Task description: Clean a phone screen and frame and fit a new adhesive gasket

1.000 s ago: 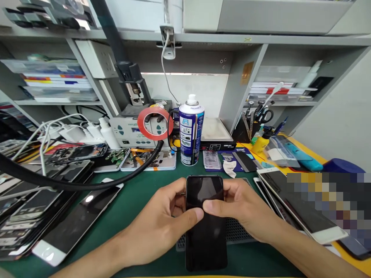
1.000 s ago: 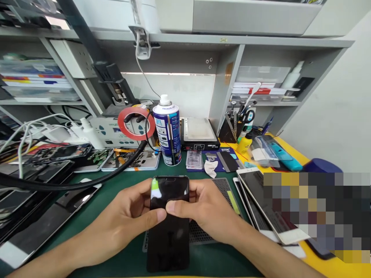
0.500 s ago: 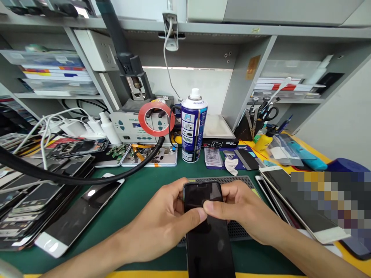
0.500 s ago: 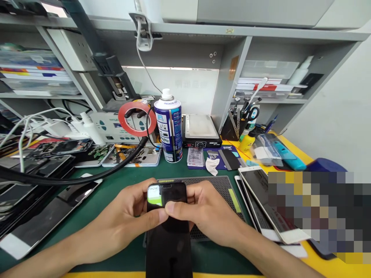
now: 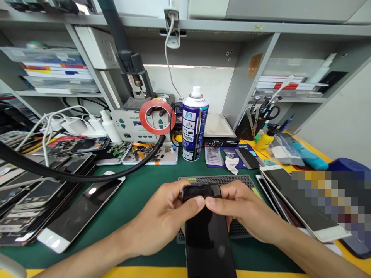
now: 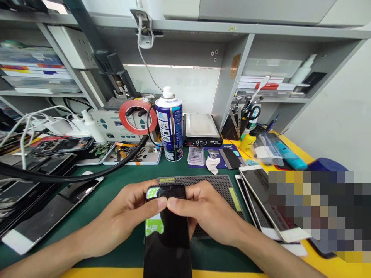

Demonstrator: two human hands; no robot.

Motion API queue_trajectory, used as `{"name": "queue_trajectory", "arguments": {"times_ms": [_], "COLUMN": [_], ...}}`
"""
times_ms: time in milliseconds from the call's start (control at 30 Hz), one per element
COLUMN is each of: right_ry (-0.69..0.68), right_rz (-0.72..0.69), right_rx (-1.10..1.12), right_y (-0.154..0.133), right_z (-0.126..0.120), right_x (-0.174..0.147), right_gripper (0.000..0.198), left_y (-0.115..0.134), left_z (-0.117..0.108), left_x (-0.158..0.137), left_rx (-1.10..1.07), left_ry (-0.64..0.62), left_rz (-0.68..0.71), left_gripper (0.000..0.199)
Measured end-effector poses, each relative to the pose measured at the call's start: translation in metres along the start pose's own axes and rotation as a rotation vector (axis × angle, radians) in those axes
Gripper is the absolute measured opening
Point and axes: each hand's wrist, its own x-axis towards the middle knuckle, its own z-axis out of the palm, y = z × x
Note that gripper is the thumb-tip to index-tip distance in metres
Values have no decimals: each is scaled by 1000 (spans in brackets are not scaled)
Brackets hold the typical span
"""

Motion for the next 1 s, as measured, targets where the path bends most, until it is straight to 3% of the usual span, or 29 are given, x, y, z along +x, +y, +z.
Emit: {"name": "queue_trajectory", "arguments": {"times_ms": [500,700,1000], "right_ry": [-7,14,0], "right_rz": [-9,-20,27], "right_rx": [67,66,68], "right_y": [4,5,2], "right_z": [-1,0,2], "right_x": [-1,-1,0], "right_gripper": [43,46,48], "left_y": [-4,-3,-4], "left_z": [0,1,1], "left_x": [0,2,1], "left_rx": [97,128,15], "left_ry": [51,103,119], "left_rz": [-30,38,-74], "left_gripper": [41,45,44]}}
